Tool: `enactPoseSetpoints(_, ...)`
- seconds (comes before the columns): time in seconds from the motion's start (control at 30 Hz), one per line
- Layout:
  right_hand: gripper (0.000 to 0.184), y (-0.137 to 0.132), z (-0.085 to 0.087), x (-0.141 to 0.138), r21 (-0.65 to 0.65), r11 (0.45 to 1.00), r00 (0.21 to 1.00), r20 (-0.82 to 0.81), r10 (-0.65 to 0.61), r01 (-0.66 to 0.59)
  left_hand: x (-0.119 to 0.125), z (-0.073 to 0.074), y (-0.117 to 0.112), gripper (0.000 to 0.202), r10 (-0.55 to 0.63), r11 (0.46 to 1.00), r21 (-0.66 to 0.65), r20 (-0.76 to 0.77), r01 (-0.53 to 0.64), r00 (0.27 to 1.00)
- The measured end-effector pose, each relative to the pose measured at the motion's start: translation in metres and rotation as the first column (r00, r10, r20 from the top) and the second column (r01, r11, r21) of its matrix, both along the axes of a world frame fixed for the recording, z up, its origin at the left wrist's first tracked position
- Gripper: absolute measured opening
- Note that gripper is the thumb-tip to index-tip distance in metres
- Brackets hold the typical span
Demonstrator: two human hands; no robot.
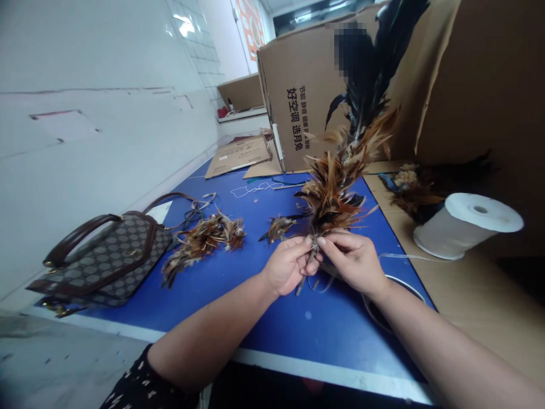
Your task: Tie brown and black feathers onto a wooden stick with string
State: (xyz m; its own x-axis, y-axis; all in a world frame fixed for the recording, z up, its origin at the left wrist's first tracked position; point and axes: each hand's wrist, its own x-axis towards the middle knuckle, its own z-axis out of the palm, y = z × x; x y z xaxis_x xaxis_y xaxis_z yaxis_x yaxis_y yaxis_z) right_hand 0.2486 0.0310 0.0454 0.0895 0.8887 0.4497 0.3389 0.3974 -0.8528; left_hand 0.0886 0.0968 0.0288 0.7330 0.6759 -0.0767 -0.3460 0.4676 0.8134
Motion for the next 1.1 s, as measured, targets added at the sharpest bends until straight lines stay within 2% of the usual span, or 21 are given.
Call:
enactPoseSetpoints(0.2, 0.026, 0.001, -0.003, 0.003, -0.009, 0.999, 1.0, 0.001, -0.03, 0.03, -0.002, 0.003, -0.001, 0.04, 0.002, 1.0, -0.015, 0.019, -0.002, 1.0)
enactPoseSetpoints(0.43, 0.032, 0.0, -0.004, -0.002, -0.028, 0.992, 0.993, 0.009, -0.12, 0.12, 0.001, 0.003, -0.006, 0.041, 0.126, 0.992, 0.03, 0.01, -0.126, 0.992)
enactPoseSetpoints(0.67, 0.032, -0.001, -0.004, -0.015, 0.062, 0.975, 0.976, 0.025, -0.216, 0.214, 0.005, 0.002, -0.014, 0.036, 0.306, 0.944, 0.114, 0.04, -0.309, 0.951)
enactPoseSetpoints(0.93, 0.031, -0.001, -0.01, -0.023, 0.066, 0.955, 0.957, -0.007, -0.29, 0.29, 0.011, -0.001, -0.018, 0.038, 0.376, 0.909, 0.177, 0.037, -0.377, 0.926)
enactPoseSetpoints(1.1, 0.033, 0.0, -0.01, -0.027, 0.05, 0.942, 0.943, -0.039, -0.331, 0.333, 0.013, -0.01, -0.02, 0.034, 0.465, 0.837, 0.32, 0.012, -0.444, 0.885)
